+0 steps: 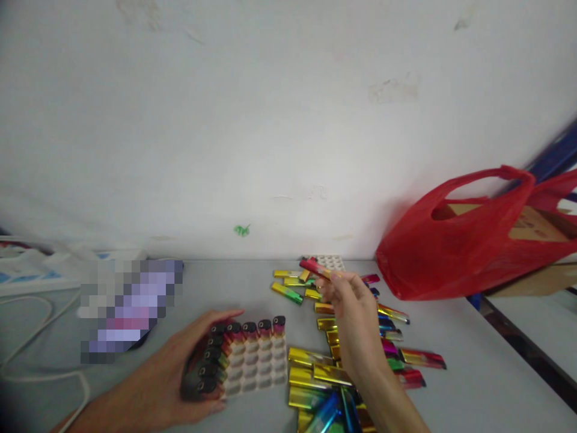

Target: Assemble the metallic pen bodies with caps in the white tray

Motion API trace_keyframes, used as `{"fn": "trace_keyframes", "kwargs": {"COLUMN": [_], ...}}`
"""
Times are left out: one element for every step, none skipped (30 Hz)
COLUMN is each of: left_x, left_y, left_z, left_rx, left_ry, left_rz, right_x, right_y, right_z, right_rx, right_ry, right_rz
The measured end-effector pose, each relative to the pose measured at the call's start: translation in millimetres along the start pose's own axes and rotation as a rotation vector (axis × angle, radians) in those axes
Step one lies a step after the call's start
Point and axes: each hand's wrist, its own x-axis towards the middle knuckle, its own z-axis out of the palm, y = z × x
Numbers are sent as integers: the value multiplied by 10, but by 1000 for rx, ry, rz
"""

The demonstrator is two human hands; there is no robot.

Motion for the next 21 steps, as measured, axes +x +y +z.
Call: {"fn": "trace_keyframes", "kwargs": {"left_x": [0,0,1,1,2,4,4,5,4,3,2,1,0,-1,-1,-1,0,2,5,7,10], "left_y": [4,7,9,9,9,9,10,12,17,22,27,31,34,35,36,37,38,41,45,49,52], "left_z": [-2,-3,-4,-5,-6,-6,-7,-9,-10,-12,-14,-16,-17,-18,-19,-19,-19,-20,-20,-20,-20], "left_rx": [-2,-5,-9,-12,-14,-15,-15,-13,-10,-7,-5,-4,-5,-7,-11,-14,-16,-16,-13,-8,-3], "left_ry": [-2,-5,-9,-11,-11,-10,-11,-11,-11,-11,-9,-9,-6,-6,-7,-7,-9,-9,-6,-4,-1], "left_rz": [0,0,-2,-2,0,4,8,10,10,8,6,3,0,-2,-2,-2,-2,-1,-1,-3,-4], "right_x": [18,27,27,17,0,-22,-46,-69,-91,-108,-121,-130,-136,-139,-141,-142,-143,-144,-145,-147,-150], "right_y": [-10,-23,-39,-58,-76,-92,-104,-113,-117,-119,-119,-119,-120,-121,-122,-124,-125,-125,-125,-124,-122], "right_z": [9,20,33,46,58,68,76,82,85,87,88,89,90,91,94,96,99,102,104,107,109], "right_rx": [122,217,281,323,351,370,384,395,405,413,418,419,416,407,393,379,367,363,366,377,392], "right_ry": [-29,-53,-72,-89,-110,-142,-179,-215,-246,-268,-279,-286,-293,-303,-313,-321,-328,-331,-333,-336,-343], "right_rz": [82,152,206,244,272,295,310,318,321,318,313,311,315,323,332,341,352,361,368,377,388]}}
